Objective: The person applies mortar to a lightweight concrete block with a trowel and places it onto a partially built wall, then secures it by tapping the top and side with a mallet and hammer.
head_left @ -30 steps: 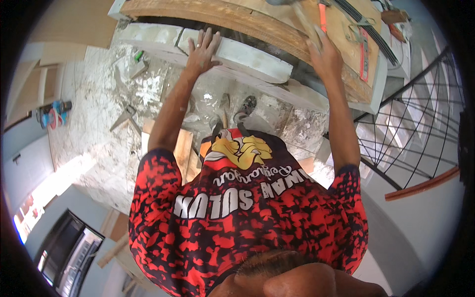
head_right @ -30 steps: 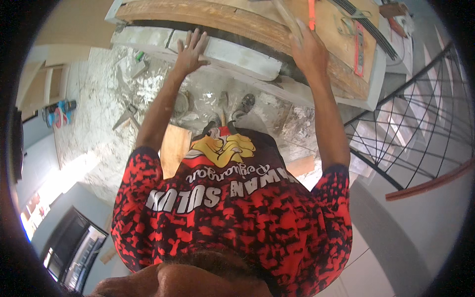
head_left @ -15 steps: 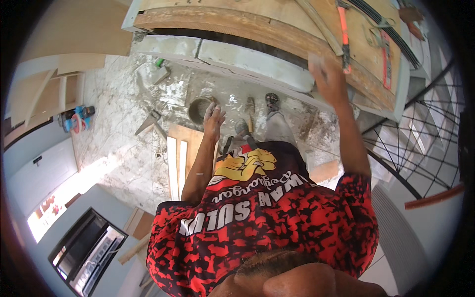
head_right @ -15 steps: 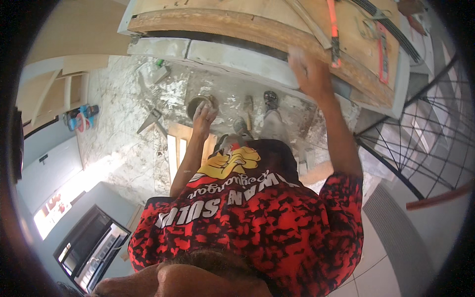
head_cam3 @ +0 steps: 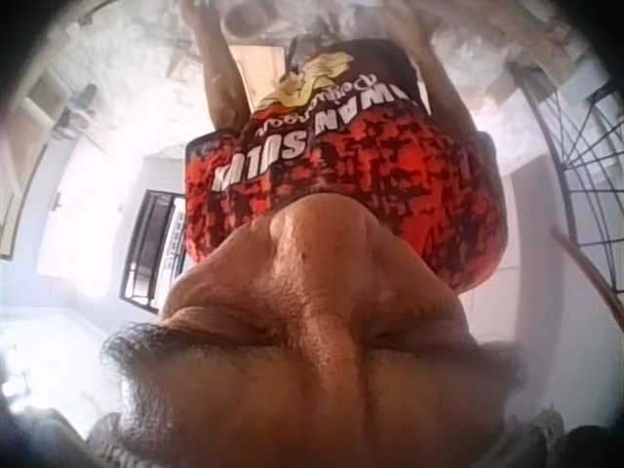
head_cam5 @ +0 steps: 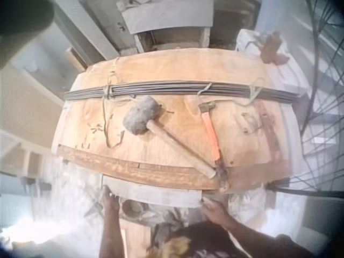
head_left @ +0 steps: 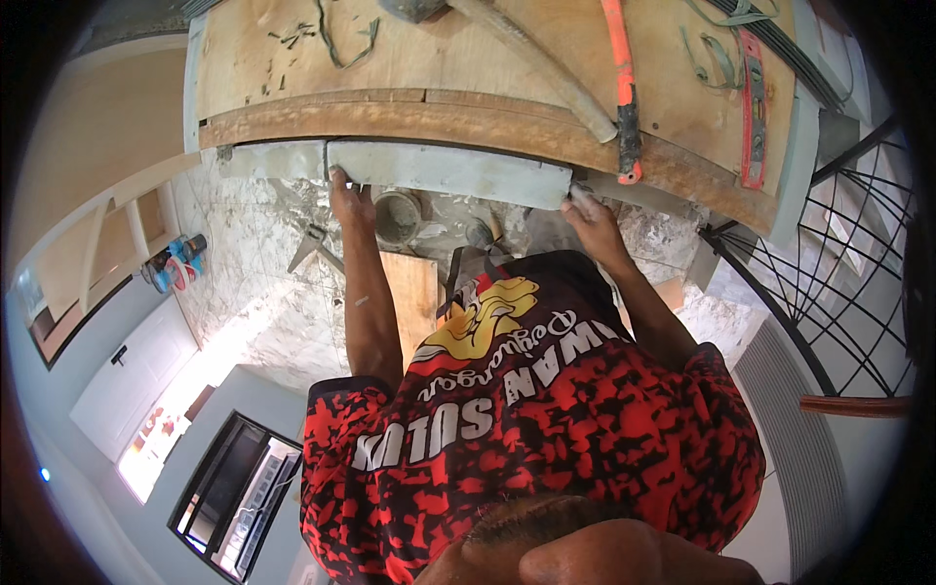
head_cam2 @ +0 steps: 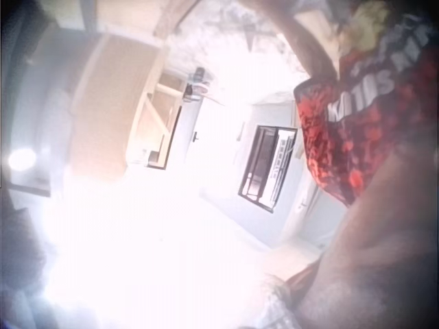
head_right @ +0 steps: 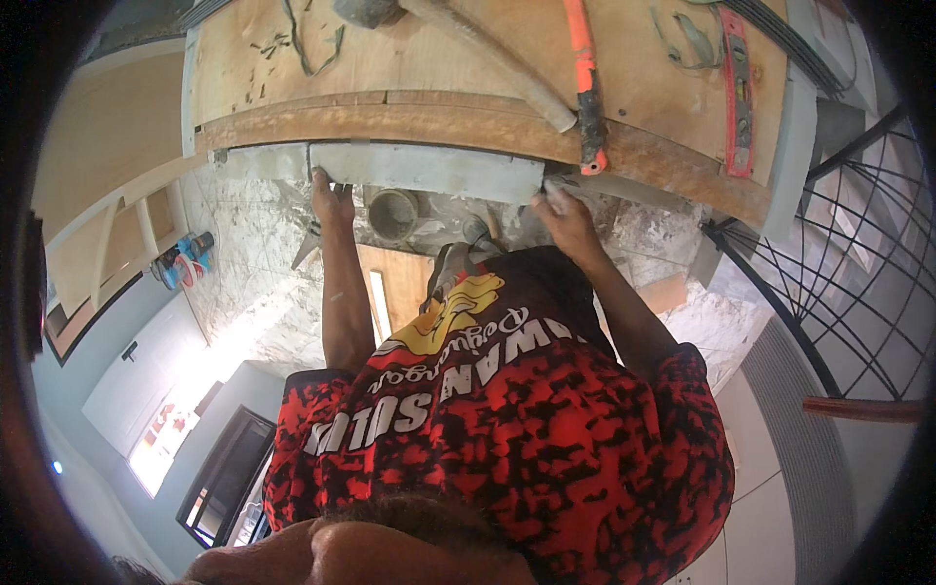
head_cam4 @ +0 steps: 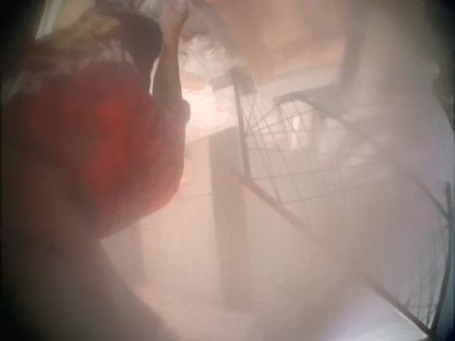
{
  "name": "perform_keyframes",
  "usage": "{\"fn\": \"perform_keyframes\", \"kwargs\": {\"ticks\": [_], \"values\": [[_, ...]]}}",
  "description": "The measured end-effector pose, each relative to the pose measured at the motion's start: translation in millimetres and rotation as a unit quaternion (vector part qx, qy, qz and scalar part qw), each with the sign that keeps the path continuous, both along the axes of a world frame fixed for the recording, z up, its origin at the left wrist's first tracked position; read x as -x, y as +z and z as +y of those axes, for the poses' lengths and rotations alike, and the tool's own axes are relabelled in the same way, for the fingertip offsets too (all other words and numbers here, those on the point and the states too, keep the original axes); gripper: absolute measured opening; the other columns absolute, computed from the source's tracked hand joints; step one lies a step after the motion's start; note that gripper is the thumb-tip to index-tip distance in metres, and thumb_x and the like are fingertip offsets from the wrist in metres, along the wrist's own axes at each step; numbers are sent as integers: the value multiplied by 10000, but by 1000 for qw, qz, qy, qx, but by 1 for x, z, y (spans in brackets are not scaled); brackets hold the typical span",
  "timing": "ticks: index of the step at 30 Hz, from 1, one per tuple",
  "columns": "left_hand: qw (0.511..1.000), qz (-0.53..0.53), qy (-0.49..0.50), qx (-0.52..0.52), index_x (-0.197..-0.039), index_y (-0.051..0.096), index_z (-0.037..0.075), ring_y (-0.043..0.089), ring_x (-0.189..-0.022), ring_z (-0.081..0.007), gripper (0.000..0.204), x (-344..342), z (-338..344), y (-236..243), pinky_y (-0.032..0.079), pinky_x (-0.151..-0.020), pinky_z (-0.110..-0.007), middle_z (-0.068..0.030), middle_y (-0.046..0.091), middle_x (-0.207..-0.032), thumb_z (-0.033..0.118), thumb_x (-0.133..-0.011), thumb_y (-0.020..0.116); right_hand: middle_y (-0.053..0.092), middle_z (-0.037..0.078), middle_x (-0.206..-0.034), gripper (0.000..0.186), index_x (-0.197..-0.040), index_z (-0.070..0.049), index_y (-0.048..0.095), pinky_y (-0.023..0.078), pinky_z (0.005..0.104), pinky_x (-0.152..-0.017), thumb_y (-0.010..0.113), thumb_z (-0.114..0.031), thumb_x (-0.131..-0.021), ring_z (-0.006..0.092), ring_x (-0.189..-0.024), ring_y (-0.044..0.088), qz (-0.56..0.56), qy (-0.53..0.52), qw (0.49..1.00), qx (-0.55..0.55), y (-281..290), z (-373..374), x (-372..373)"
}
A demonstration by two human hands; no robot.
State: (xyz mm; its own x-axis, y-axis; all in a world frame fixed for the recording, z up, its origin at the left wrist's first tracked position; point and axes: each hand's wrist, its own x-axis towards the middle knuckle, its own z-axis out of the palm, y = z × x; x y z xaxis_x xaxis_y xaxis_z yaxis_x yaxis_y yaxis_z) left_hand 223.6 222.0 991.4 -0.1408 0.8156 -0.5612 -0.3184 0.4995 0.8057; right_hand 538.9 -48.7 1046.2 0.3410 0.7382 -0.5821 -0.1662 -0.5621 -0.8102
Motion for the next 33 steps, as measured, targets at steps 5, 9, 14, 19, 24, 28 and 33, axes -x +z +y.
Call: {"fn": "perform_keyframes", "kwargs": {"ticks": [5, 9, 14, 19, 24, 28, 33], "values": [[1000, -10, -7, -12, -1294, 388, 7, 510, -1109, -308, 424, -1, 4, -2, 464, -912, -469, -133, 506, -1198, 260, -958, 447, 644, 248, -938, 411, -1143, 88, 551, 500, 342, -727, 595, -226, -881, 292, -845, 660, -146, 43, 988, -5, -4, 3, 5], [1000, 6, -27, -11, -1281, 397, -3, 524, -1098, -296, 418, 2, 6, -5, 472, -904, -459, -140, 490, -1250, 264, -962, 442, 624, 284, -884, 372, -1094, 88, 579, 497, 376, -689, 599, -204, -863, 370, -804, 645, -215, 57, 975, 1, 1, 10, 3], [1000, 4, -16, -21, -1266, 413, 2, 539, -1079, -281, 402, -10, 2, 0, 477, -893, -435, -132, 512, -1228, 266, -964, 441, 625, 276, -869, 356, -1078, 76, 592, 492, 390, -684, 607, -201, -854, 388, -814, 634, -250, 70, 966, -16, 1, 10, 2], [999, 9, -21, -30, -1268, 417, 21, 525, -1092, -284, 403, 1, -1, -4, 453, -912, -443, -131, 512, -1220, 288, -967, 431, 628, 267, -855, 353, -1077, 58, 602, 489, 387, -692, 618, -210, -847, 376, -815, 641, -255, 83, 963, -26, -3, 12, 4], [999, 16, -25, -35, -1296, 397, 5, 488, -1136, -308, 467, -9, 5, -1, 418, -957, -469, -128, 491, -1234, 323, -958, 454, 643, 245, -886, 360, -1060, 36, 621, 490, 374, -716, 629, -250, -842, 353, -832, 647, -246, 71, 966, -24, -13, 10, 8], [997, 33, -58, -35, -1205, 479, 66, 529, -1027, -233, 379, 21, 19, -42, 459, -835, -409, -85, 532, -1168, 338, -942, 502, 658, 206, -857, 351, -1058, 22, 625, 505, 352, -696, 597, -274, -872, 308, -776, 661, -239, 46, 969, -33, -61, -18, -10], [995, 69, -77, 3, -1186, 497, 77, 520, -1010, -241, 384, 9, 25, -22, 446, -821, -412, -67, 537, -1143, 359, -927, 532, 659, 133, -917, 351, -1061, 30, 619, 501, 298, -736, 564, -278, -902, 181, -835, 631, -77, -236, 968, 20, -54, -127, 6]]}}
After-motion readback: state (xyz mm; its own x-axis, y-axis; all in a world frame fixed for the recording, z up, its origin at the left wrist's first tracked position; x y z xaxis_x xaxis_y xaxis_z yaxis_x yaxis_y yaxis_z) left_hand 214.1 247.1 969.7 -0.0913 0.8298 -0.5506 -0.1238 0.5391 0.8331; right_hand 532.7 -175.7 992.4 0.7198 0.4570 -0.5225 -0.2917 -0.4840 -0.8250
